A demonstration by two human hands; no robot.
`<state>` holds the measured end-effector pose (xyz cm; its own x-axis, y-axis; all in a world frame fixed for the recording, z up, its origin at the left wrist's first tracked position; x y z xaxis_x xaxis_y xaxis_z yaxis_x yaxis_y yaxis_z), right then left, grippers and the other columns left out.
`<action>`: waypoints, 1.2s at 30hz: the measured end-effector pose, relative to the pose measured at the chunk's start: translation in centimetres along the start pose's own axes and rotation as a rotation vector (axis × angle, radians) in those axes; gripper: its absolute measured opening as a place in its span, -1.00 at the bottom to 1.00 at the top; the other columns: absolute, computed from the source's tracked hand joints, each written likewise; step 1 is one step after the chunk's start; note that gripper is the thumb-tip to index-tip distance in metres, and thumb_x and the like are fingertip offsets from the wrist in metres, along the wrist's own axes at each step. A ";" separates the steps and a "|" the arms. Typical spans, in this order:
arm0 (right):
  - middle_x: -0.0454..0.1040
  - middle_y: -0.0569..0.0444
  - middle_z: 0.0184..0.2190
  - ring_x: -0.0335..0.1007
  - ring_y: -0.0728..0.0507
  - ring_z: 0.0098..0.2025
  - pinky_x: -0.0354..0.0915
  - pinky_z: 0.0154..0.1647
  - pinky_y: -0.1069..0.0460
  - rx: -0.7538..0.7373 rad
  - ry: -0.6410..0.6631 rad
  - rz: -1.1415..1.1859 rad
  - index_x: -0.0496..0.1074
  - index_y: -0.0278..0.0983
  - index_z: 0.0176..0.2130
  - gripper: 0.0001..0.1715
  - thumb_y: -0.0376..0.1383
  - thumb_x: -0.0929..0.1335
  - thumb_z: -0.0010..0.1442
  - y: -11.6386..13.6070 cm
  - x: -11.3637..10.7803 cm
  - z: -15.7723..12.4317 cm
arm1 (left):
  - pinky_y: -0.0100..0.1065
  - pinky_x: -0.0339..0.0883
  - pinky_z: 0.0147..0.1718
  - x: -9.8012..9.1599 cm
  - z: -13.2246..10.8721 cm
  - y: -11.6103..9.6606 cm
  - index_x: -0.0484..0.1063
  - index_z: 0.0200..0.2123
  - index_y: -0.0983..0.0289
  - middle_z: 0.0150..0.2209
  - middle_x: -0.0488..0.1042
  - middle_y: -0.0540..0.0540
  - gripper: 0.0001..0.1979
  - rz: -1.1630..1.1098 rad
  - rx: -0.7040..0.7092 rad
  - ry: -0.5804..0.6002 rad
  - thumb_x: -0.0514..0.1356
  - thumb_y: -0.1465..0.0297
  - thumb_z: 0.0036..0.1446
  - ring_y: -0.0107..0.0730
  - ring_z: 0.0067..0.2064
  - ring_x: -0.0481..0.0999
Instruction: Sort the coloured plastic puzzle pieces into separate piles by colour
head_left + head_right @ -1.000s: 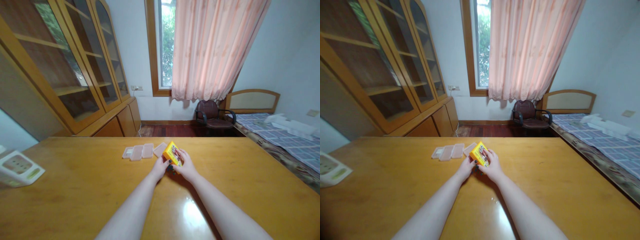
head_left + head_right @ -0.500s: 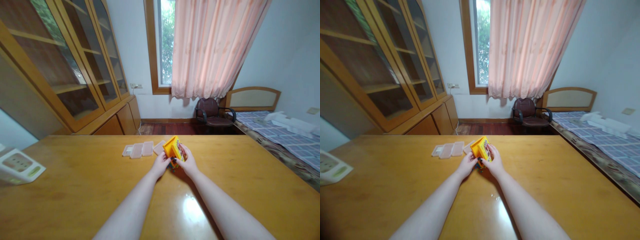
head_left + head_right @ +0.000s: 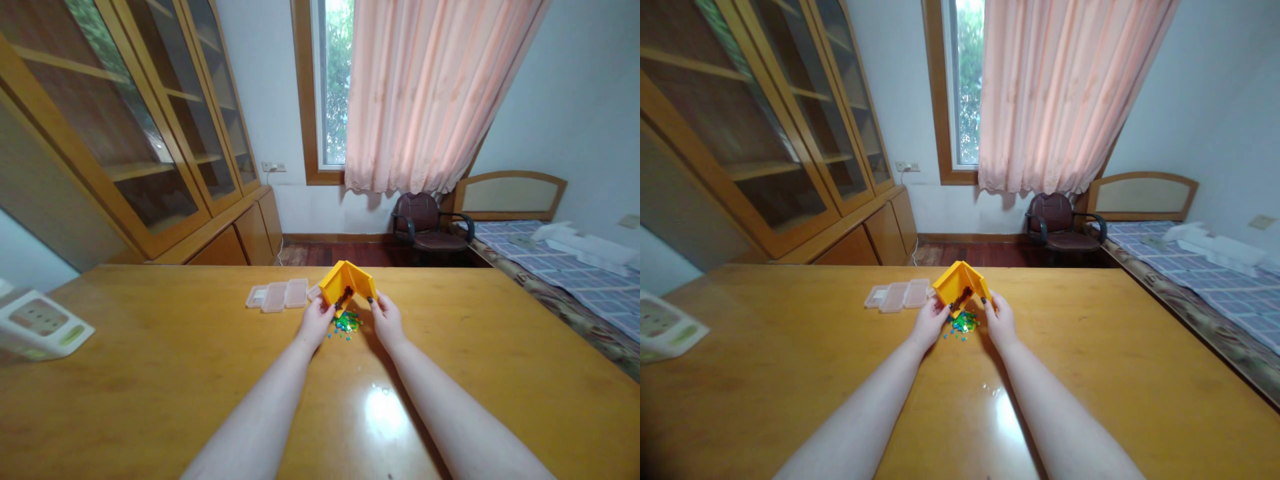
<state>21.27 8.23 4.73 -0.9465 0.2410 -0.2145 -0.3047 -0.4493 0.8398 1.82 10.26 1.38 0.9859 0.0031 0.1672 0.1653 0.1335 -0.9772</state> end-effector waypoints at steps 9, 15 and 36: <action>0.46 -0.06 -0.03 0.34 -0.23 0.04 0.24 0.09 -0.21 -0.105 0.012 -0.113 0.40 -0.23 0.02 -0.59 -0.21 0.21 0.22 1.3 -0.1 -0.3 | -0.12 0.26 0.07 0.7 -0.4 -1.4 0.38 -0.10 0.32 -0.05 0.50 0.20 -0.66 0.100 0.084 0.067 0.21 0.45 -0.02 -0.20 -0.01 0.48; 0.45 -0.05 -0.02 0.35 -0.21 0.04 0.26 0.08 -0.18 -0.133 0.011 -0.144 0.37 -0.21 0.04 -0.58 -0.21 0.19 0.24 1.9 -0.3 -0.3 | -0.15 0.25 0.09 0.6 -0.4 -1.3 0.35 -0.05 0.29 -0.01 0.47 0.16 -0.61 0.090 0.087 0.048 0.19 0.49 -0.02 -0.24 0.03 0.45; 0.39 -0.04 0.06 0.29 -0.18 0.11 0.20 0.16 -0.16 -0.152 0.056 -0.220 0.32 -0.24 0.08 -0.51 -0.33 0.18 0.16 1.9 0.3 -0.5 | -0.13 0.24 0.12 -0.4 -0.1 -1.1 0.39 -0.10 0.30 -0.06 0.51 0.16 -0.65 0.131 0.096 -0.054 0.15 0.57 -0.02 -0.22 0.02 0.46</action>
<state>20.34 7.05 6.05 -0.8591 0.3009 -0.4140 -0.5117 -0.5163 0.6867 1.21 9.97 2.33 0.9957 0.0795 0.0484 0.0296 0.2228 -0.9744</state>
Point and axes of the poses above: each hand's wrist, its own z-axis towards the middle knuckle, its own x-axis out of the palm, y = z × x, the point moved 9 cm from there along z, towards the middle knuckle
